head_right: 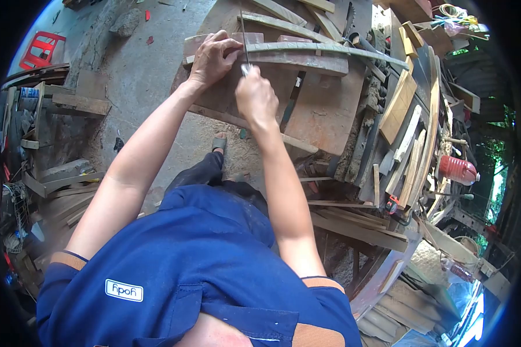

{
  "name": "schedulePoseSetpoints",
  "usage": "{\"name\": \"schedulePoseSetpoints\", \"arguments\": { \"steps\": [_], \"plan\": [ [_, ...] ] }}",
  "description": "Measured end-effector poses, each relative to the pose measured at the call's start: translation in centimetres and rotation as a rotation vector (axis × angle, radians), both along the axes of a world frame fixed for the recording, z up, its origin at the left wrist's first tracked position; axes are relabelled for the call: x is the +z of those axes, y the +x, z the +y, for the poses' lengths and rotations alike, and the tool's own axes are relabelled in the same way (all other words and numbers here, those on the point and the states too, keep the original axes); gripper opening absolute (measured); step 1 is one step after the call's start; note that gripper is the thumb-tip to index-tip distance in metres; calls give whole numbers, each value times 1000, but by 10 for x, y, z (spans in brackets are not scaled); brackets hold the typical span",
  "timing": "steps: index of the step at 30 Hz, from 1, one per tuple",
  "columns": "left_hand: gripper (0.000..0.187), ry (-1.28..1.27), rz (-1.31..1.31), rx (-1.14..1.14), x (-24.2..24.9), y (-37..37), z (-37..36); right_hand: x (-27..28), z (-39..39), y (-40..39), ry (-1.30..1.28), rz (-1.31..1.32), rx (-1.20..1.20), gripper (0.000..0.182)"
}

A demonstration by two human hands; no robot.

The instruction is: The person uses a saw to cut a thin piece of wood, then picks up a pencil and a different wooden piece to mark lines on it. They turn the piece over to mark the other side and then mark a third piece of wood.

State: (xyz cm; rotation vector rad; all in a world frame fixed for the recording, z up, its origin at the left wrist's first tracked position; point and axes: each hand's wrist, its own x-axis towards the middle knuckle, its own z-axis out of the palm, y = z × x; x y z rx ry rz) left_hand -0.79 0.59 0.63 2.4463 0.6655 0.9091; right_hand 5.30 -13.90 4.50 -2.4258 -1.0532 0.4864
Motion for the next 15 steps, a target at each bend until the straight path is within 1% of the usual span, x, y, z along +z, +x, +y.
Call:
{"name": "schedulePoseSetpoints", "arguments": {
  "steps": [1, 3, 5, 8, 11, 13, 14, 15],
  "plan": [
    [15, -17, 5, 10, 0, 0, -2, 3, -9, -5, 2, -6, 8, 26],
    [14, -36, 10, 28, -1, 1, -1, 8, -26, -13, -81, 14, -19, 25],
    [13, -14, -10, 12, -5, 0, -1, 7, -17, -8, -75, 0, 0, 25],
    [15, -9, -7, 9, -3, 1, -2, 4, 17, 8, -16, 8, -21, 26],
    [17, 4, 1, 8, -1, 0, -1, 0, 9, 3, -19, 0, -24, 26],
    [12, -38, 0, 16, -1, 0, -2, 6, -12, -6, -22, 29, -9, 27],
    [17, 3, -13, 20, -2, 0, -3, 7, -19, -9, -46, 21, -4, 27],
    [17, 4, -12, 23, -1, 0, -1, 7, -21, -10, -70, 16, -4, 27]
  ]
}}
